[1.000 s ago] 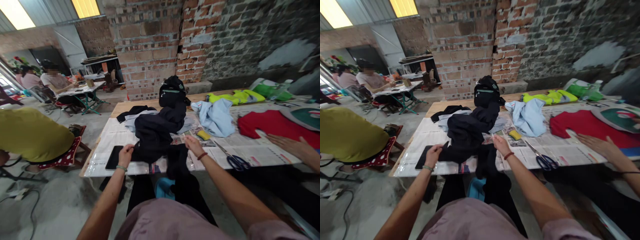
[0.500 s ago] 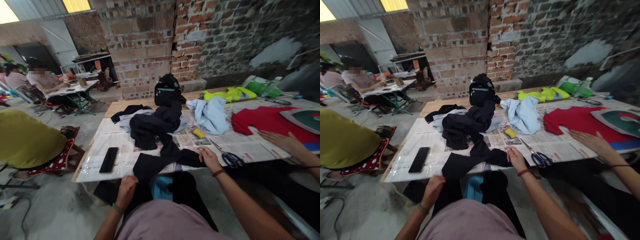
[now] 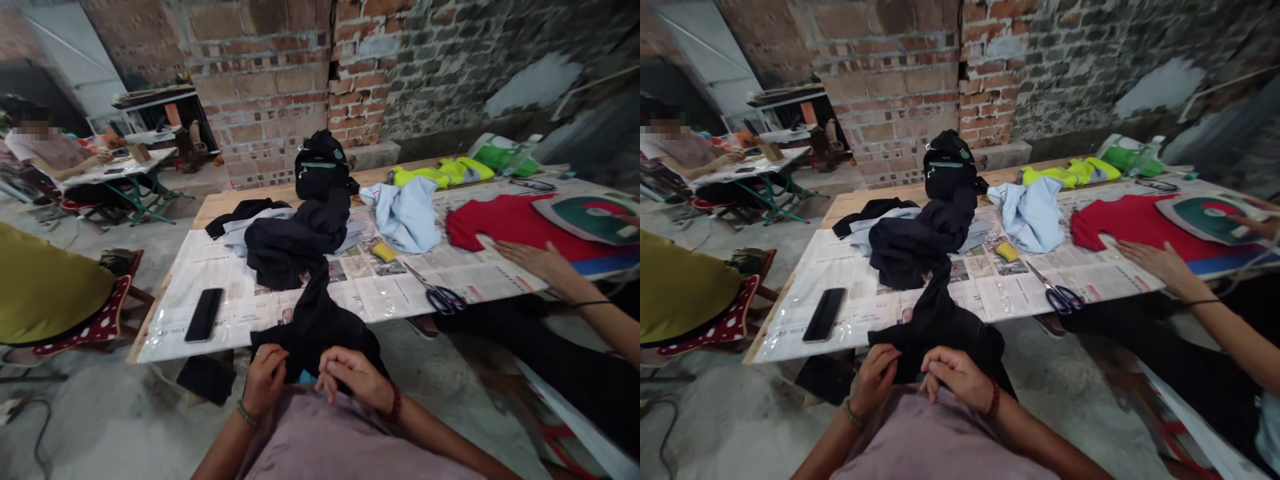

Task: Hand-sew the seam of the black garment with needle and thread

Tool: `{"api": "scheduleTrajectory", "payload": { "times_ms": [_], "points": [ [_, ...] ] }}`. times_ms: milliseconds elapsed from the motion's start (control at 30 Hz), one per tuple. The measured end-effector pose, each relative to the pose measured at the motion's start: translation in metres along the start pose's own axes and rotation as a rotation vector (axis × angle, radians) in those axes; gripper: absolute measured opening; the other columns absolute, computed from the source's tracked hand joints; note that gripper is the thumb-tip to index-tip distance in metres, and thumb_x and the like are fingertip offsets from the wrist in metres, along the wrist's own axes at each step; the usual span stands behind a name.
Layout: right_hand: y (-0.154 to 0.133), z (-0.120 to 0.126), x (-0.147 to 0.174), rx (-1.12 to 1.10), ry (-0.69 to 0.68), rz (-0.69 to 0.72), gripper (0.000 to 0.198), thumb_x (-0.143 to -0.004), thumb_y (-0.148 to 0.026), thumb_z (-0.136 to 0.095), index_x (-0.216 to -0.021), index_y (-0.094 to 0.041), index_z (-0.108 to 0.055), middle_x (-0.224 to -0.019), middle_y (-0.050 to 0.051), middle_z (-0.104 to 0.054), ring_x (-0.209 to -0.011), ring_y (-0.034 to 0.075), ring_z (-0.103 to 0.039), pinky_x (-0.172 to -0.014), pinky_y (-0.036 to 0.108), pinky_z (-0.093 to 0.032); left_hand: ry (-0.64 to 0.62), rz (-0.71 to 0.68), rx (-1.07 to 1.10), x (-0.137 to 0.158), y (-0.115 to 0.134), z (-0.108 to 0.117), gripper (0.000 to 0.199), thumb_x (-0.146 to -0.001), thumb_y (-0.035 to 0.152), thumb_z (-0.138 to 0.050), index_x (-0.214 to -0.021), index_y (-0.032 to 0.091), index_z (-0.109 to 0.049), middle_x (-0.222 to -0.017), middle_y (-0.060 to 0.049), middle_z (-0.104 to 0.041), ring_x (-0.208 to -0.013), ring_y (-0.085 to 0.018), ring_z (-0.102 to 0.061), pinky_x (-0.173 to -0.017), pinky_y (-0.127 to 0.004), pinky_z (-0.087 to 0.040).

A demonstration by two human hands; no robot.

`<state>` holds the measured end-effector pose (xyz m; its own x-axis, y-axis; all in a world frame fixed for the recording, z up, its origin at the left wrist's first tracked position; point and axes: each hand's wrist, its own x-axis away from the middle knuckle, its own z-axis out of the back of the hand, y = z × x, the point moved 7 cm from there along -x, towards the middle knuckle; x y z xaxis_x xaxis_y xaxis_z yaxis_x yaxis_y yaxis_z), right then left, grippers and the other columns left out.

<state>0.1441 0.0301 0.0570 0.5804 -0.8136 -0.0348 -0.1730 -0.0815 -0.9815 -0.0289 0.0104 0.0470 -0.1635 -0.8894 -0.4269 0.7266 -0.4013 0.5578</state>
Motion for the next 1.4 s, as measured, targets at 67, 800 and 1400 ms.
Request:
{"api": "scheduleTrajectory", "payload": {
  "times_ms": [67, 800, 1400],
  "points": [
    [0.006, 0.009, 0.005, -0.076, 0.039, -0.038, 0.027, -0.08, -0.041, -0.047, -0.085, -0.015, -0.053, -0.048, -0.004, -0.048, -0.045, 0.009, -0.049, -0.055, 0.026, -0.042, -0.018, 0.077, 0.071, -0.009, -0.002, -0.007, 0.02, -0.079, 0.018, -0.043, -0.088, 0.019, -0.061, -0.086, -0.006, -0.059, -0.083, -0.015, -0.055, -0.076, -0.028, -0.046],
    [0.025, 0.159, -0.107, 0.596, 0.621, -0.259, 0.016, -0.061, -0.021, -0.056, -0.045, -0.018, -0.054, -0.037, -0.002, -0.046, -0.044, 0.012, -0.047, -0.047, 0.022, -0.033, -0.231, 0.697, 0.252, -0.012, -0.028, -0.105, 0.033, -0.067, 0.031, -0.057, -0.096, 0.014, -0.054, -0.079, -0.004, -0.059, -0.069, -0.014, -0.054, -0.065, -0.025, -0.043],
    [0.014, 0.168, -0.112, -0.001, 0.754, -0.094, 0.028, -0.056, -0.033, -0.064, -0.05, -0.019, -0.041, -0.036, -0.008, -0.039, -0.03, 0.005, -0.033, -0.028, 0.018, -0.026, -0.305, 0.317, 0.242, -0.019, 0.009, -0.101, 0.016, -0.071, 0.021, -0.054, -0.084, 0.017, -0.06, -0.08, -0.003, -0.057, -0.071, -0.013, -0.052, -0.067, -0.023, -0.042]
  ]
}}
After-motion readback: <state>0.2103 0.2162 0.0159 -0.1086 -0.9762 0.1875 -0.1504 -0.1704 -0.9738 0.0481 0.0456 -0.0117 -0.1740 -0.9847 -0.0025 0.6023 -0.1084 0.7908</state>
